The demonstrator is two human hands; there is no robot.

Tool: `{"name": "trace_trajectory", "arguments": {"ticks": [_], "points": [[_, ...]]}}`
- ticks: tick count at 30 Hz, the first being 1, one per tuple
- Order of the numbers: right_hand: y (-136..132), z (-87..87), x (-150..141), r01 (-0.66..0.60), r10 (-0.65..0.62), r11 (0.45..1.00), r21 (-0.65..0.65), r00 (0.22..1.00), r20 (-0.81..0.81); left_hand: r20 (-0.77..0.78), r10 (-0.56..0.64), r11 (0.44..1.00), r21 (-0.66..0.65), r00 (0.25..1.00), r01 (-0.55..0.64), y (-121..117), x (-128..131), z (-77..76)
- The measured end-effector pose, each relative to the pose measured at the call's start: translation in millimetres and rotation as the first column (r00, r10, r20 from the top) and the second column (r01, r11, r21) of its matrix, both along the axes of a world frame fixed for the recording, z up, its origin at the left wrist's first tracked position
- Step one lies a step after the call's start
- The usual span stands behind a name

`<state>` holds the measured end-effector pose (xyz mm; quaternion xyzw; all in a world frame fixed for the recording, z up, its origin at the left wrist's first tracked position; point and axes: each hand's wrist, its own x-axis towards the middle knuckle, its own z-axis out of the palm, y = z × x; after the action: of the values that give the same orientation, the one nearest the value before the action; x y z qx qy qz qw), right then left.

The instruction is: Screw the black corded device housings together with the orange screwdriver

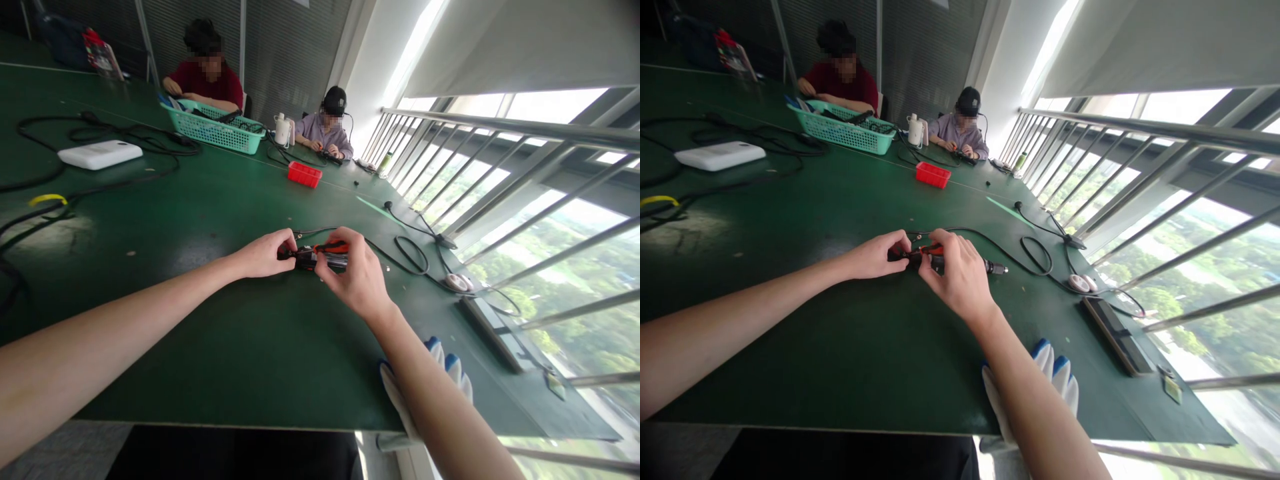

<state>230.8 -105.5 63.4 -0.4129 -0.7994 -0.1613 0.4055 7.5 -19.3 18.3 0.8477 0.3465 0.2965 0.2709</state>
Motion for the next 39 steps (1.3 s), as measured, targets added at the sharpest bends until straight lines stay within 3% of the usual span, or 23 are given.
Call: {"name": "trace_trajectory", "arguments": {"ticks": [5, 9, 13, 19, 30, 35, 39], "points": [[-1.1, 6.6, 10.5, 0.167, -0.154, 0.984, 0.063, 0.973, -0.175, -0.016, 0.013, 1.000, -0.016, 1.000, -0.013, -0.3, -0.5, 0.6], [0.0, 14.6, 20.1, 0.276, -0.262, 0.961, 0.003, 0.916, -0.303, -0.025, 0.019, 0.998, -0.052, 0.999, -0.021, -0.7, -1.1, 1.4], [3.9, 13.0, 20.8, 0.295, -0.291, 0.955, -0.025, 0.922, -0.256, -0.022, 0.023, 0.999, -0.049, 1.000, -0.024, -0.3, -1.3, 0.7], [5.0, 10.0, 16.1, 0.323, -0.318, 0.945, 0.049, 0.943, -0.097, -0.017, 0.022, 0.999, -0.048, 1.000, -0.022, 0.3, -1.0, 0.3], [3.3, 14.4, 21.0, 0.283, -0.299, 0.954, -0.102, 0.929, -0.218, -0.015, 0.017, 0.999, -0.033, 1.000, -0.018, 0.8, -1.5, -1.1], [3.2, 13.2, 20.5, 0.289, -0.301, 0.954, -0.084, 0.922, -0.244, -0.012, 0.021, 0.999, -0.028, 1.000, -0.022, 0.6, -0.8, -1.1], [2.9, 12.0, 18.6, 0.321, -0.322, 0.946, -0.037, 0.930, -0.175, -0.014, 0.024, 0.999, -0.036, 1.000, -0.025, 0.2, -0.5, -1.2]]}}
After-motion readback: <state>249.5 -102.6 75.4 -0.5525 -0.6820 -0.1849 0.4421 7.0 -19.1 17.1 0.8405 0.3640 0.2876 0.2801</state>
